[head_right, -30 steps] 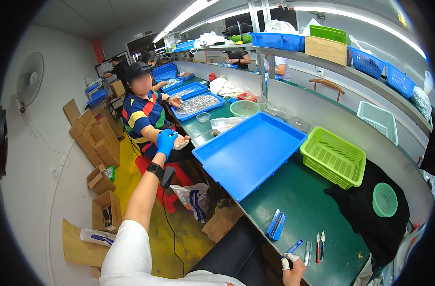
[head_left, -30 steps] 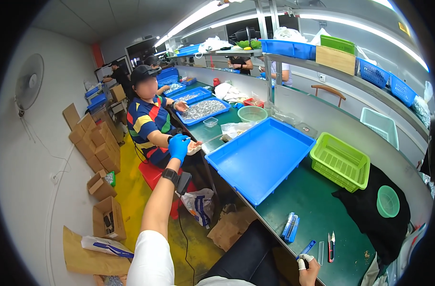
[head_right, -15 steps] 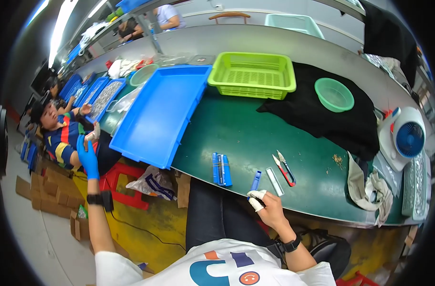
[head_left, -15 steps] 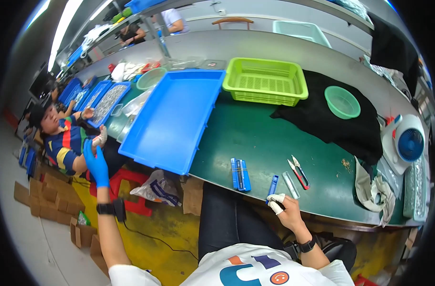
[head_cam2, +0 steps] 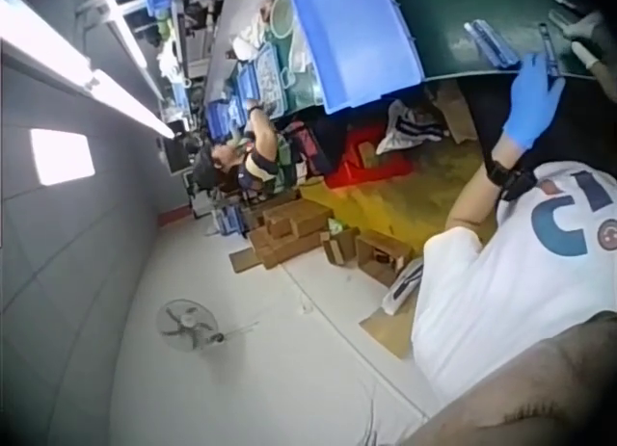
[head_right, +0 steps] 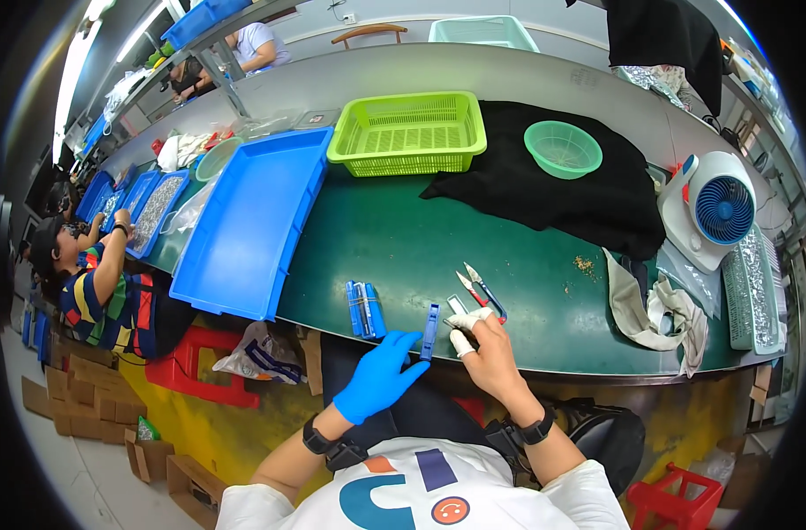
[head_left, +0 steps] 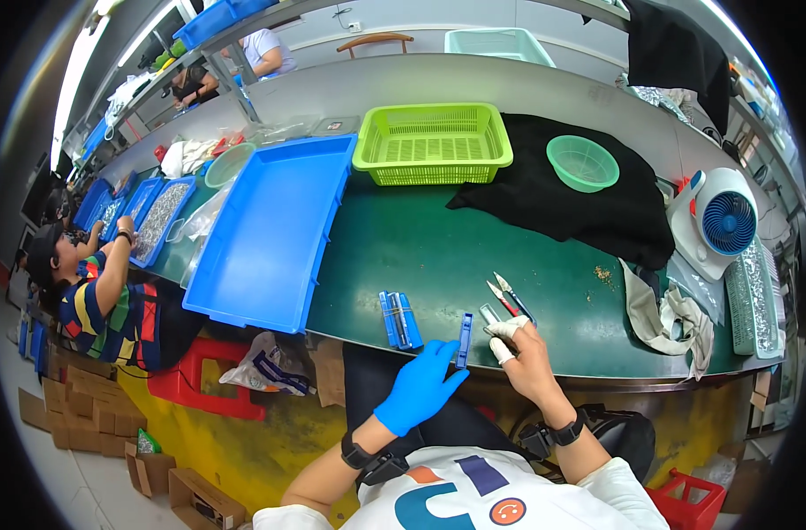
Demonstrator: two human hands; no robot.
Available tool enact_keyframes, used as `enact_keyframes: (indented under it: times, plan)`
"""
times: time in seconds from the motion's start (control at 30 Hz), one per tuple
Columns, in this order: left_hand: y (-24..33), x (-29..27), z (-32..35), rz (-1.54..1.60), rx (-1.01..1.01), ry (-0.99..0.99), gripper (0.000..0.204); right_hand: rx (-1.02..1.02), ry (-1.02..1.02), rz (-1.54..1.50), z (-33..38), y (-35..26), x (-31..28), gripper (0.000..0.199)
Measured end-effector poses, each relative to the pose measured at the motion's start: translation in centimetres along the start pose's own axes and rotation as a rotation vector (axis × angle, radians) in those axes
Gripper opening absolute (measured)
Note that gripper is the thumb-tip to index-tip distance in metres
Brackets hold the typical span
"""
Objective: The person picks up a bundle of blue cases, removes one, and uses shears to cut a small metal component. They then fit a white cap onto the component, place it into a blue case, and wipe the work surface with a cloth.
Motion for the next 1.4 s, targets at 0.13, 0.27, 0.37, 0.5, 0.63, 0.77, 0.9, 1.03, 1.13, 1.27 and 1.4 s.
enact_keyframes:
  times: [0.13,0.27,0.37,0.5,0.63,0.77,0.9,1.03,1.13,1.27,1.4]
  plan:
    - [-2.9,2.4,1.3,0.151,-0.285,0.015,0.026,0.086,-0.069,0.083,-0.6,0.7,-0.1,0.022]
    - [-6.3,4.3,3.3,0.656,-0.590,-0.009,0.024,0.243,-0.073,-0.081,-1.7,1.7,1.5,0.027]
    - [-6.0,5.4,3.7,0.834,-0.611,0.002,0.021,0.325,-0.087,-0.170,-2.4,3.1,2.7,0.029]
    - [-5.8,5.5,3.1,0.866,-0.615,0.055,0.021,0.361,-0.158,-0.109,-2.2,3.6,3.9,0.033]
    - [-5.4,5.5,2.6,0.816,-0.601,0.054,0.024,0.326,-0.177,-0.011,-2.0,3.6,4.2,0.032]
    - [-5.2,5.5,2.4,0.801,-0.630,0.076,0.025,0.271,-0.160,0.011,-1.9,3.3,4.0,0.028]
    - [-5.0,5.4,2.1,0.842,-0.625,0.090,0.025,0.333,-0.164,-0.088,-1.7,3.3,3.4,0.022]
    - [-6.1,5.5,2.7,0.949,-0.607,0.092,0.025,0.508,-0.175,-0.264,-1.6,3.6,2.8,0.019]
    - [-6.5,5.0,3.0,0.933,-0.600,0.078,0.026,0.554,-0.249,-0.288,-1.8,3.7,2.9,0.019]
    - [-6.5,4.7,3.3,0.922,-0.606,0.067,0.026,0.582,-0.306,-0.236,-1.6,4.2,3.1,0.017]
    - [-6.6,4.7,3.5,0.928,-0.603,0.071,0.026,0.552,-0.337,-0.146,-2.0,3.9,3.2,0.016]
Point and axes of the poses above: each hand's wrist, its own z-axis away from the middle knuckle, its own x-axis out of the palm, y = z × x, the point moved 6 cm from there along -z, towards the middle knuckle, and after that the axes turned 6 degrees about -x, right-handed, at the moved point
